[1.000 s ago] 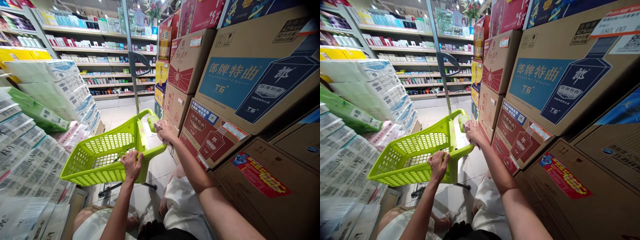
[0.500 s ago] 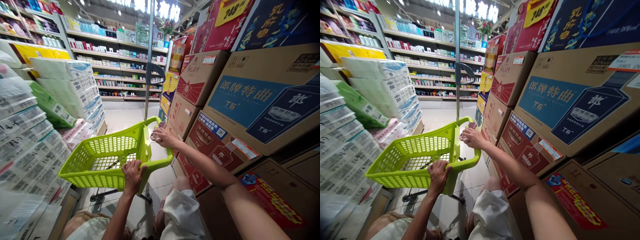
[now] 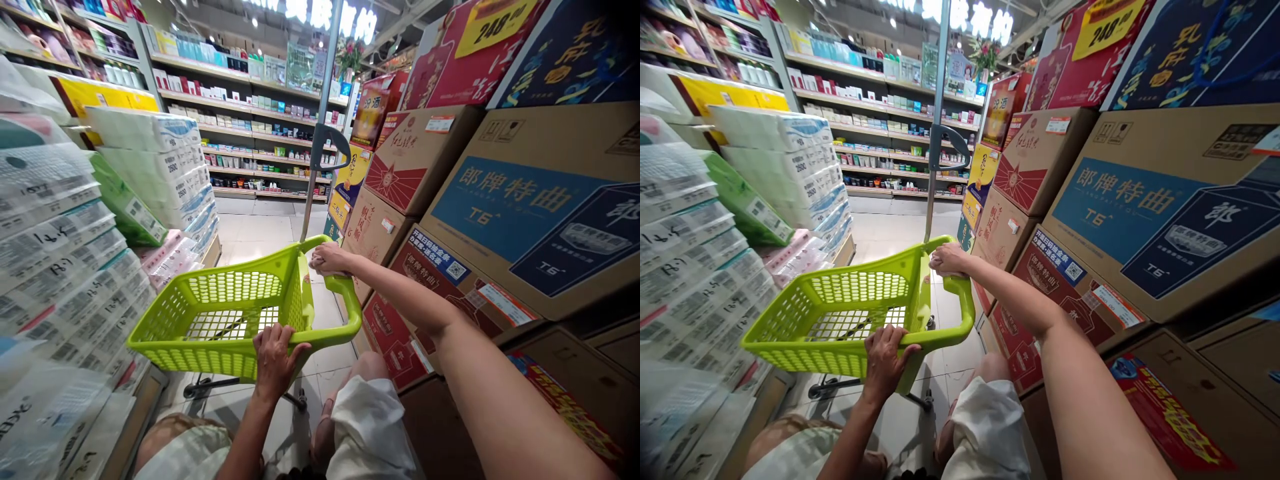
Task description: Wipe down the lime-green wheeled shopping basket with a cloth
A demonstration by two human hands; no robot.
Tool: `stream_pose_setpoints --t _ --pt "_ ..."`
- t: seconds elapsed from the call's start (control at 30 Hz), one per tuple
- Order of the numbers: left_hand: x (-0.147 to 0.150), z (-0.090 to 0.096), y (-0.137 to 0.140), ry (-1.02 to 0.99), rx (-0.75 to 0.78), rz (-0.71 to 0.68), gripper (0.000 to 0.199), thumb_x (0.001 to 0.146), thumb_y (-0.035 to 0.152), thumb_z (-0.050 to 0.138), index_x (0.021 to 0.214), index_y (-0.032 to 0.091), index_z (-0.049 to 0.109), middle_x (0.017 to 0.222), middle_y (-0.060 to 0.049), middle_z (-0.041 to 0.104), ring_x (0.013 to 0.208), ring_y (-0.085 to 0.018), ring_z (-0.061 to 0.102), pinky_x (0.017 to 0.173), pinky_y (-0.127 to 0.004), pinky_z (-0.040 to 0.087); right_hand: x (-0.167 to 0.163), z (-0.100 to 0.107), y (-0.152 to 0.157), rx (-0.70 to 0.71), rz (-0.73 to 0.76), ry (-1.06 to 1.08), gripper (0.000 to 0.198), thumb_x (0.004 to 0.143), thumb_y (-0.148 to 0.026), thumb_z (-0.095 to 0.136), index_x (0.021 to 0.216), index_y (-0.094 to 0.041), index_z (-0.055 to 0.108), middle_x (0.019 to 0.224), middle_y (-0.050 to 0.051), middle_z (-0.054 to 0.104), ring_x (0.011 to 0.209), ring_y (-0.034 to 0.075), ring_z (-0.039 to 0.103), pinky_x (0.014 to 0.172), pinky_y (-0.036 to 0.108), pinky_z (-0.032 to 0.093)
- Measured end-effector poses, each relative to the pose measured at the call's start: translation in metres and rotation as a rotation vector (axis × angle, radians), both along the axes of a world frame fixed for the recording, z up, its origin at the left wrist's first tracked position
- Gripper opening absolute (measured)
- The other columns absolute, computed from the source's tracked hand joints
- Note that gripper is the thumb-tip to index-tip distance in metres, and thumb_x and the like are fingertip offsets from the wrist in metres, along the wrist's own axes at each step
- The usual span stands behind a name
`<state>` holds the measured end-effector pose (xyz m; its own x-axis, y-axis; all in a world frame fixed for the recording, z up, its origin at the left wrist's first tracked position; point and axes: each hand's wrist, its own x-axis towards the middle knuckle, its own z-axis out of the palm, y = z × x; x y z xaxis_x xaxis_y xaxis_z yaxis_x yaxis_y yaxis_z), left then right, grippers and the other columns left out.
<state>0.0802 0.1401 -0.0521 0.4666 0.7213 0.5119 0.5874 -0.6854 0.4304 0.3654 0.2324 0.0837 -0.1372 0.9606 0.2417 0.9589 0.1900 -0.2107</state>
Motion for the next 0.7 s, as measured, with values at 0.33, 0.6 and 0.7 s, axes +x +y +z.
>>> stream_pose_setpoints --t 0.33,0.6,0.7 --pt "-0.012 0.005 0.001 -0.063 -0.154 -0.073 0.046 0.094 0.064 0.043 0.104 0.025 0.066 0.102 -0.008 0.069 0.102 -0.028 0.059 0.099 -0.048 0.034 -0.036 -0.019 -0.098 0.177 0.176 0.133 0.017 0.089 -0.033 0.056 0.098 -0.02 0.064 0.096 0.006 0.068 0.088 0.019 0.062 0.083 0.033 0.05" --pt "0.044 0.052 -0.004 -0.648 -0.492 -0.206 0.062 0.096 0.057 0.045 0.148 0.024 0.038 0.145 -0.014 0.052 0.142 -0.026 0.044 0.115 -0.044 0.04 -0.126 -0.018 -0.123 0.243 -0.015 0.584 0.054 0.105 -0.056 0.02 0.121 -0.028 0.063 0.117 0.007 0.06 0.125 0.023 0.051 0.111 0.043 0.042" --pt "0.064 0.063 -0.01 -0.851 -0.626 -0.242 0.055 0.099 0.055 0.041 0.147 0.029 0.035 0.137 -0.01 0.059 0.131 -0.021 0.056 0.108 -0.038 0.048 -0.132 -0.023 -0.127 0.272 -0.112 0.491 0.056 0.103 -0.061 0.021 0.125 -0.028 0.061 0.126 0.009 0.056 0.136 0.027 0.04 0.119 0.051 0.03"
